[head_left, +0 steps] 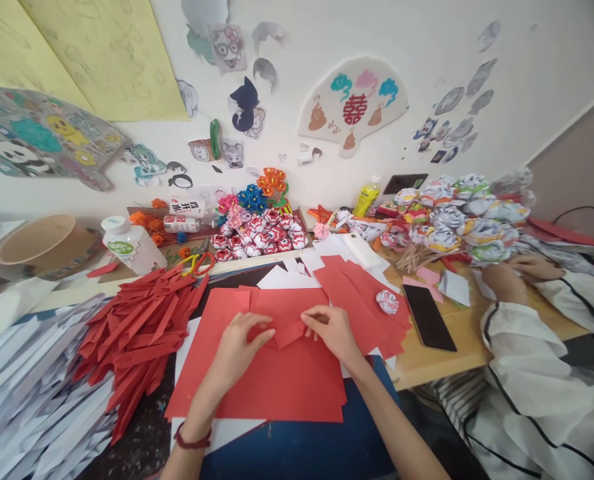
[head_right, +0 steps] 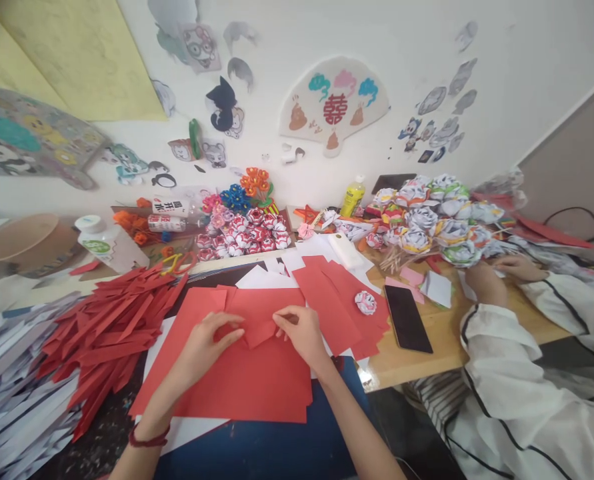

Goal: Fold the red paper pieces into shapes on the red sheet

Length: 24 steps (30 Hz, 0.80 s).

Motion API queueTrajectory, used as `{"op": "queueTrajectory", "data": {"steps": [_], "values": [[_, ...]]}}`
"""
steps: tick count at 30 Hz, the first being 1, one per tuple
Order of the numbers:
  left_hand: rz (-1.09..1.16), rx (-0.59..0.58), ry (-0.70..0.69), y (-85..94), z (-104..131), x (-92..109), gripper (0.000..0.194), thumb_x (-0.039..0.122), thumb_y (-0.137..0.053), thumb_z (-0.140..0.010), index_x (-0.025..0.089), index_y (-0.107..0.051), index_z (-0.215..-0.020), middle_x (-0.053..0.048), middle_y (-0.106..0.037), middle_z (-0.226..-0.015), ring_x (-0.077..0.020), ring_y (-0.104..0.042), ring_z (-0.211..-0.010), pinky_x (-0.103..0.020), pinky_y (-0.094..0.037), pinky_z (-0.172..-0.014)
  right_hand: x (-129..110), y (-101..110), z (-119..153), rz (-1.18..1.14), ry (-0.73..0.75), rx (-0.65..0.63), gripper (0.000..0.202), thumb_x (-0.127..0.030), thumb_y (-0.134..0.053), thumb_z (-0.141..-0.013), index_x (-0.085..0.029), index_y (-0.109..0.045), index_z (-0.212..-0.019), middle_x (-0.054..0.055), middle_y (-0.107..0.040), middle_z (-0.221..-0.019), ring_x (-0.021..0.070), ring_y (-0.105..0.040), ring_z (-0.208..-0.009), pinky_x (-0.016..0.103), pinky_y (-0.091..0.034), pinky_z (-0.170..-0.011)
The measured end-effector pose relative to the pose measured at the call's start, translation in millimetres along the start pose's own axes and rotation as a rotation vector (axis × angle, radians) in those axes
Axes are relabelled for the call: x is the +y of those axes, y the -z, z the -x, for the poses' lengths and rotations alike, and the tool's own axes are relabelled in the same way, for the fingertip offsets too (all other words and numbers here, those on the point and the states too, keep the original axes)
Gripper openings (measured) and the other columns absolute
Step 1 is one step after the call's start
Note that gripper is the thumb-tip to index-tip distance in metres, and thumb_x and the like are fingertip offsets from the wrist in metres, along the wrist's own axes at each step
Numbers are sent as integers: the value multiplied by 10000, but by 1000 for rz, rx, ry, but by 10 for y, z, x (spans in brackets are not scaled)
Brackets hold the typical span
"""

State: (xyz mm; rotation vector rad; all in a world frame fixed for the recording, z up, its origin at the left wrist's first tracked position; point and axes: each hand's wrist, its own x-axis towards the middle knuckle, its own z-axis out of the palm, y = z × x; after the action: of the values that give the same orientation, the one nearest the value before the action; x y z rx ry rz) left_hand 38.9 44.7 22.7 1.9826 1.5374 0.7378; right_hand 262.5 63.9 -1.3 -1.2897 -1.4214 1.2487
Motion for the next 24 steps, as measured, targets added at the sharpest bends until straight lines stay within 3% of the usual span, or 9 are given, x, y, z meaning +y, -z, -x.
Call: {"op": "queueTrajectory", "data": {"steps": [9,12,15,19,22,24], "values": [[-58,-35,-45,-90,-2,-88,66,265,-603,-856,221,-633,-895,-14,-688,-892,-190,-600,-848,-353,-432,-830,42,28,48,-81,-40,22,249,-399,-671,-816,-151,-670,-837,32,-675,-609,175,-654,-558,289,-532,-591],[-91,-30,-37,-121,-12,-111,44,250,-594,-860,219,-625,-868,-14,-680,-866,-195,-590,-847,-357,-419,-832,48,33,66,54,6,0,196,-365,-662,-825,-171,-675,-852,37,-692,-718,181,-663,-653,291,-531,-632],[-115,-14,-28,-145,-3,-125,34,229,-588,-858,219,-620,-858,-15,-674,-865,-198,-582,-849,-348,-413,-812,0,25,107,317,145,44,149,-319,-616,-863,-197,-682,-918,52,-697,-879,191,-647,-767,309,-520,-698],[-128,2,-10,-164,26,-131,52,213,-568,-865,224,-615,-885,-15,-672,-890,-204,-574,-865,-346,-402,-805,-7,262,157,681,343,359,234,-270,-456,-950,-199,-668,-1019,94,-666,-1023,239,-591,-985,392,-454,-899],[-127,1,-5,-171,43,-140,54,223,-564,-871,228,-614,-892,-14,-672,-898,-206,-572,-869,-345,-395,-798,142,744,125,900,261,666,292,-285,-408,-959,-178,-643,-1097,133,-630,-1089,287,-551,-1059,465,-396,-953],[-129,4,-2,-176,48,-146,58,228,-557,-877,230,-613,-896,-12,-671,-905,-207,-569,-871,-346,-389,-794,291,1108,61,1006,162,799,352,-327,-423,-941,-145,-600,-1185,185,-562,-1189,328,-527,-1095,501,-395,-934]]}}
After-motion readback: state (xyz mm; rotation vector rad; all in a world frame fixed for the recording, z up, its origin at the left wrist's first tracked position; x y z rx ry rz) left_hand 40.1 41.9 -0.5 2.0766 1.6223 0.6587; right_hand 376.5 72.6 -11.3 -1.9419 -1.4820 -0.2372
